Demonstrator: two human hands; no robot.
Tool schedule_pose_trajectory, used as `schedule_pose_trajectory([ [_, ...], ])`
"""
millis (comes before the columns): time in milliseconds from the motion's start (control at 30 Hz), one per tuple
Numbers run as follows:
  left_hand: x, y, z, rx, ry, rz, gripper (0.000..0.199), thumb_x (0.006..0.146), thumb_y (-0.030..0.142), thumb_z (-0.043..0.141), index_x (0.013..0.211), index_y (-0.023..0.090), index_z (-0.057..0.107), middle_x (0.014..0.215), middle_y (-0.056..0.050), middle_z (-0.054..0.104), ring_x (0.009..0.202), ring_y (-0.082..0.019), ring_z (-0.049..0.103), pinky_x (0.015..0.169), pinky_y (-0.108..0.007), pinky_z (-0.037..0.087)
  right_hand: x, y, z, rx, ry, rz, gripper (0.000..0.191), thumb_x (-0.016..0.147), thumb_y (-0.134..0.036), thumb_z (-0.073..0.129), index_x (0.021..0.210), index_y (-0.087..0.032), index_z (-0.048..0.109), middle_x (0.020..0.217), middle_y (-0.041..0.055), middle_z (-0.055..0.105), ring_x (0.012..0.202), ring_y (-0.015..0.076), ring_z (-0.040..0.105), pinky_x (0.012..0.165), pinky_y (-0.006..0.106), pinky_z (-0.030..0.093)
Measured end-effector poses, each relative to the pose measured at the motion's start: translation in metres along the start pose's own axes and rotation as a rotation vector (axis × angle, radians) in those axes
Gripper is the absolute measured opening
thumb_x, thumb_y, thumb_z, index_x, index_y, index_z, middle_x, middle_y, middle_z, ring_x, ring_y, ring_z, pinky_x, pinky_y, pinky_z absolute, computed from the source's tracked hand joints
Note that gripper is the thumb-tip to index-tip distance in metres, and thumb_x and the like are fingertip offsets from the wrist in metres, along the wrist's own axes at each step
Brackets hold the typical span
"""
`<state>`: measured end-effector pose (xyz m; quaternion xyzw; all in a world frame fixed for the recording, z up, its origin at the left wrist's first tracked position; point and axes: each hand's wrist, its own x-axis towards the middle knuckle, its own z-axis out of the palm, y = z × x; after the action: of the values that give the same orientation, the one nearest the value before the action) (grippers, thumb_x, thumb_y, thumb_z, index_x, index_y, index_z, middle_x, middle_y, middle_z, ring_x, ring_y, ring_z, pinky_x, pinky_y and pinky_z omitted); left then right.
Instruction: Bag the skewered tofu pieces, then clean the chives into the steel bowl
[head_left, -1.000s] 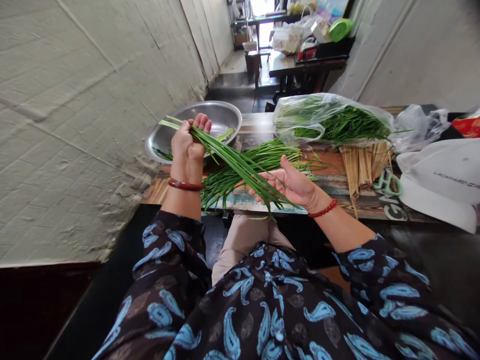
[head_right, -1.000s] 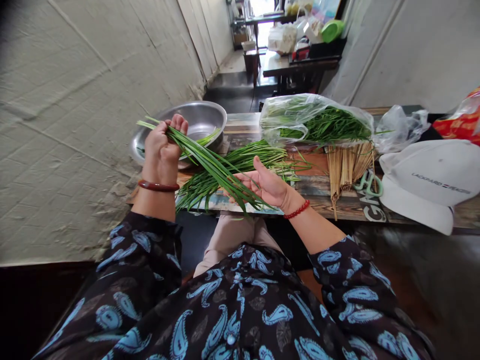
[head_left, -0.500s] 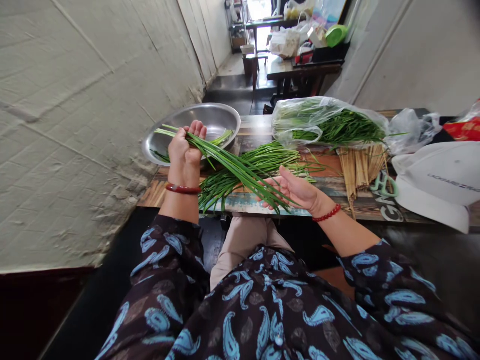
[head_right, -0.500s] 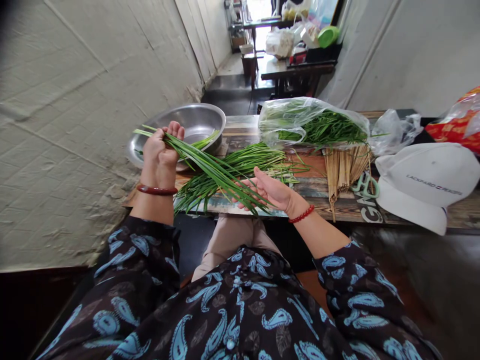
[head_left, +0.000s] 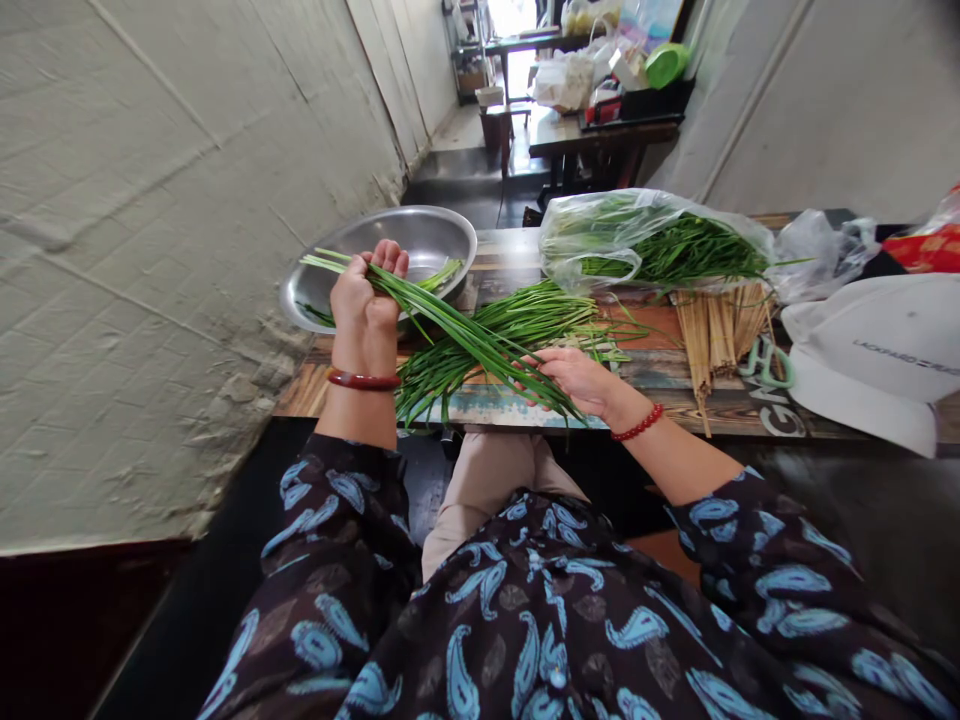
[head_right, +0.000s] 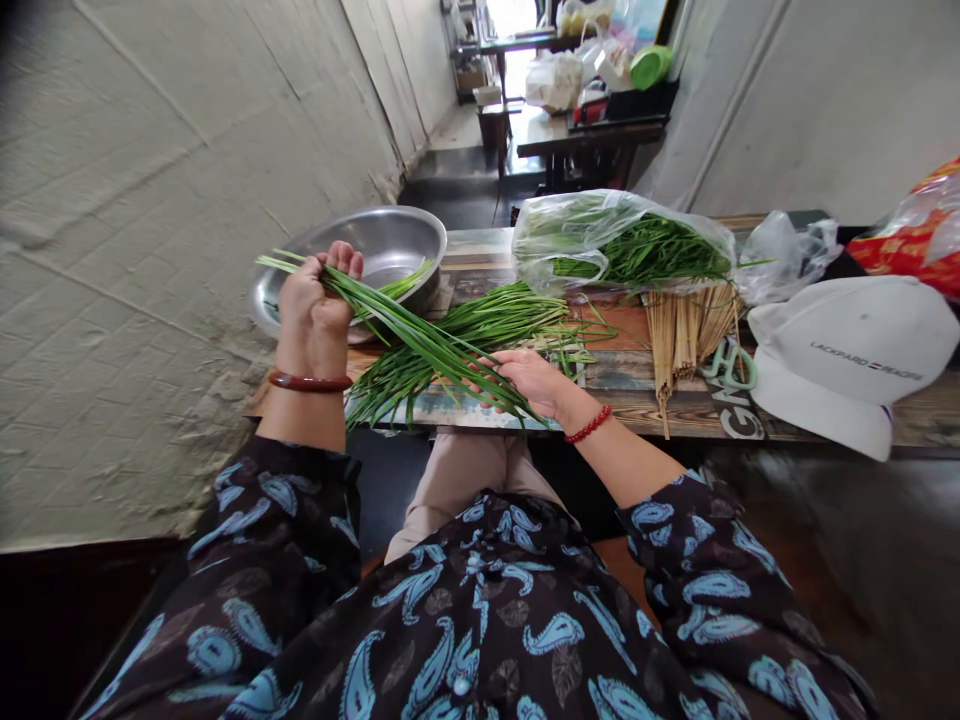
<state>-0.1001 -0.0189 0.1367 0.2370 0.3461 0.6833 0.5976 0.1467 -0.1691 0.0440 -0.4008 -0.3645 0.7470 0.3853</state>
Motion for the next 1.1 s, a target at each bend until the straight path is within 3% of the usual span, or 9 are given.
schedule_pose_trajectory([
  [100, -0.007, -0.001, 0.005, -0.099, 0.080, 0.065, 0.021, 0.096, 0.012, 0.035, 0.086, 0.018, 0.053, 0.080, -0.004, 0.065, 0.087, -0.014, 0.066, 0.085, -0.028, 0.054, 0.002, 0.001, 0.004, -0.038, 0.026, 0.029, 0.034, 0.079, -0.005, 0.049, 0.103, -0.016, 0.070, 0.075, 0.0055, 0.075, 0.048, 0.0143, 0.066, 0.033, 0.018, 0.045],
  [233, -0.012, -0.003, 0.009, -0.103, 0.086, 0.045, 0.022, 0.097, 0.012, 0.035, 0.088, 0.018, 0.054, 0.075, -0.002, 0.063, 0.087, -0.014, 0.064, 0.085, -0.030, 0.054, 0.002, 0.004, 0.004, -0.106, 0.081, 0.033, 0.034, 0.081, -0.006, 0.048, 0.106, -0.014, 0.069, 0.071, 0.0057, 0.074, 0.044, 0.0136, 0.064, 0.030, 0.017, 0.042],
  [333, -0.011, -0.003, 0.007, -0.096, 0.095, 0.041, 0.025, 0.099, 0.013, 0.035, 0.080, 0.021, 0.050, 0.075, -0.002, 0.063, 0.094, -0.013, 0.062, 0.082, -0.031, 0.053, 0.000, 0.006, -0.001, -0.159, 0.011, -0.007, 0.026, 0.089, -0.016, 0.053, 0.112, -0.015, 0.066, 0.075, 0.0054, 0.074, 0.044, 0.0129, 0.064, 0.031, 0.018, 0.044],
  [467, -0.009, -0.002, 0.003, -0.075, 0.104, 0.067, 0.028, 0.100, 0.014, 0.034, 0.076, 0.020, 0.047, 0.077, -0.002, 0.063, 0.090, -0.013, 0.062, 0.082, -0.029, 0.053, -0.007, 0.005, -0.011, -0.145, -0.133, -0.075, 0.032, 0.095, -0.024, 0.052, 0.125, -0.017, 0.057, 0.088, 0.0066, 0.075, 0.053, 0.0141, 0.068, 0.038, 0.020, 0.051],
  [667, -0.010, -0.003, 0.001, -0.064, 0.096, 0.080, 0.021, 0.097, 0.012, 0.034, 0.087, 0.020, 0.051, 0.074, -0.002, 0.063, 0.076, -0.012, 0.064, 0.087, -0.029, 0.054, -0.006, 0.003, -0.015, -0.154, -0.076, -0.069, 0.032, 0.093, -0.023, 0.048, 0.123, -0.016, 0.055, 0.087, 0.0080, 0.075, 0.054, 0.0161, 0.069, 0.037, 0.022, 0.051],
  [800, -0.009, -0.003, 0.000, -0.062, 0.086, 0.091, 0.020, 0.097, 0.014, 0.035, 0.091, 0.017, 0.053, 0.074, -0.003, 0.063, 0.081, -0.014, 0.066, 0.091, -0.031, 0.052, 0.000, 0.004, -0.013, -0.177, 0.081, -0.041, 0.045, 0.084, -0.012, 0.045, 0.126, -0.015, 0.058, 0.083, 0.0073, 0.075, 0.056, 0.0173, 0.068, 0.040, 0.026, 0.053],
  [933, -0.006, -0.001, -0.003, -0.062, 0.124, 0.112, 0.025, 0.098, 0.015, 0.035, 0.080, 0.020, 0.051, 0.073, -0.002, 0.063, 0.091, -0.014, 0.065, 0.085, -0.030, 0.052, 0.006, 0.007, -0.025, -0.259, 0.305, -0.076, 0.045, 0.080, -0.008, 0.046, 0.120, -0.014, 0.066, 0.085, 0.0070, 0.075, 0.066, 0.0144, 0.068, 0.062, 0.028, 0.059],
  [1000, -0.005, -0.002, -0.005, -0.049, 0.127, 0.108, 0.027, 0.099, 0.014, 0.035, 0.076, 0.021, 0.048, 0.072, -0.002, 0.063, 0.091, -0.014, 0.064, 0.083, -0.029, 0.052, 0.008, 0.007, -0.038, -0.439, 0.348, -0.165, 0.044, 0.080, -0.009, 0.048, 0.118, -0.017, 0.068, 0.095, 0.0068, 0.076, 0.076, 0.0141, 0.069, 0.074, 0.030, 0.058],
  [1100, -0.004, -0.004, -0.005, -0.038, 0.138, 0.114, 0.025, 0.098, 0.013, 0.034, 0.077, 0.021, 0.045, 0.072, -0.002, 0.062, 0.084, -0.013, 0.064, 0.083, -0.030, 0.052, 0.007, 0.003, -0.057, -0.868, 0.445, -0.427, 0.045, 0.078, -0.007, 0.051, 0.116, -0.019, 0.071, 0.112, 0.0073, 0.073, 0.096, 0.0188, 0.067, 0.092, 0.037, 0.052],
])
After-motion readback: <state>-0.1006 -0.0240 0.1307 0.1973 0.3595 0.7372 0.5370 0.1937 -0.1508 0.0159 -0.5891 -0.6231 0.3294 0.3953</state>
